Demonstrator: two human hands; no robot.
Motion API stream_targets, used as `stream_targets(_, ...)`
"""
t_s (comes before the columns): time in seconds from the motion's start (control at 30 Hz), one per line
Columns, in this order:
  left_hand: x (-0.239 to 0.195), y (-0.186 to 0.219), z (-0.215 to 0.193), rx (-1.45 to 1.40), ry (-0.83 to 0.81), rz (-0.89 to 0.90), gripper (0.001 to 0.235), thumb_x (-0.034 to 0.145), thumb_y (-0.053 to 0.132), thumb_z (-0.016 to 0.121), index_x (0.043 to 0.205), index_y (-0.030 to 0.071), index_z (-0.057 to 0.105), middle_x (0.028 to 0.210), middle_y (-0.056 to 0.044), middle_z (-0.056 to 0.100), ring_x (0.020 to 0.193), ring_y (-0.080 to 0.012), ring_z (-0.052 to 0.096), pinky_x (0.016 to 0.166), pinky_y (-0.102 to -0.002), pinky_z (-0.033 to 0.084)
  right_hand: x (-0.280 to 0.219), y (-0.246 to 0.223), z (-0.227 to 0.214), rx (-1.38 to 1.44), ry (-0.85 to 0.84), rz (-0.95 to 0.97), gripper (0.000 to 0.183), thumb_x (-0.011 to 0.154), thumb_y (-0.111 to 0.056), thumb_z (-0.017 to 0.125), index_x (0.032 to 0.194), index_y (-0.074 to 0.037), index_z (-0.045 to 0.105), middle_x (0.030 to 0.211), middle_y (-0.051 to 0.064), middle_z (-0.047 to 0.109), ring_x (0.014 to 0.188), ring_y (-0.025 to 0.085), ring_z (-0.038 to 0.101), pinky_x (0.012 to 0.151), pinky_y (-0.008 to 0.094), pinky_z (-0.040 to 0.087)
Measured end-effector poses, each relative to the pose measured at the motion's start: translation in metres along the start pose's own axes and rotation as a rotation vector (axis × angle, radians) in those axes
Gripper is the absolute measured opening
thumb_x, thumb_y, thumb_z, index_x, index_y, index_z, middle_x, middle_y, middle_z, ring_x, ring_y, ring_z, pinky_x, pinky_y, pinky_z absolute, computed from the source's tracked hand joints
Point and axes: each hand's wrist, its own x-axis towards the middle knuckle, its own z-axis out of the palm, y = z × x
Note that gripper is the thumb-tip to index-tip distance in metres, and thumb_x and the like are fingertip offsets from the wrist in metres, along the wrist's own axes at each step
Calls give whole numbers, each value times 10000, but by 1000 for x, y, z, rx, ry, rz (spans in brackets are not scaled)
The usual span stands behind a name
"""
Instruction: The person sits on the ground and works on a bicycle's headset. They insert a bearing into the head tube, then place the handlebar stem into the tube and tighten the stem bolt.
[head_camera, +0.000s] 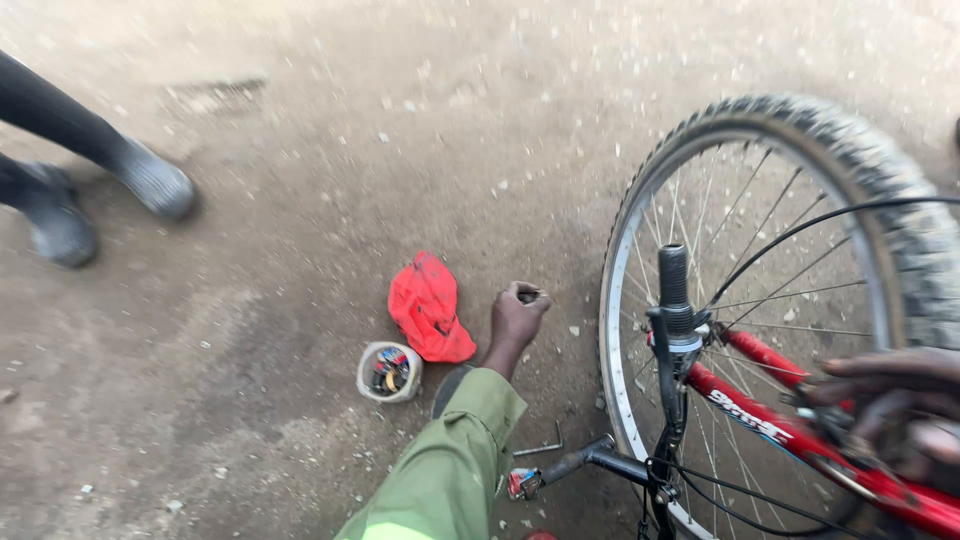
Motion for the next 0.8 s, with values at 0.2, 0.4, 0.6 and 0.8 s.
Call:
stream_targets(0.2, -202, 235, -82, -606, -285, 178, 230, 857, 73, 709, 1087, 78, 709, 888, -55, 700, 743, -122, 665, 652, -233, 514, -41, -116, 124, 316, 290, -131, 485, 928, -32, 531, 1339, 181, 676, 1175, 432, 812, 919, 483, 749, 694, 511, 566)
stream_targets(0.4, -351, 331, -87, -875, -683, 286, 343, 874, 4, 676, 1216, -19, 695, 1001, -136, 678, 824, -197, 684, 671, -216, 542, -90, -93, 106, 845, -75, -548, 526, 1080, -344, 495, 1423, 51, 545, 1291, 371, 648, 1053, 435, 701, 827, 469, 585)
stream_targets(0.6, -437, 348, -40, -778, -652, 465, 379, 948, 210, 732, 1272, 16, 708, 1041, -161, 739, 887, -163, 711, 732, -205, 556, -191, -149, 154, 680, 263, -806, 547, 1061, -389, 445, 1320, 58, 626, 1120, 293, 730, 1023, 379, 718, 815, 475, 583)
stream_targets(0.8, -478, 351, -16, -724, -485, 679, 324, 992, 211, 709, 1258, 26, 710, 1054, -156, 699, 964, -218, 710, 854, -300, 566, -213, -175, 190, 540, 580, -916, 310, 1011, -101, 542, 1164, 139, 665, 1029, 305, 703, 915, 327, 686, 718, 423, 586)
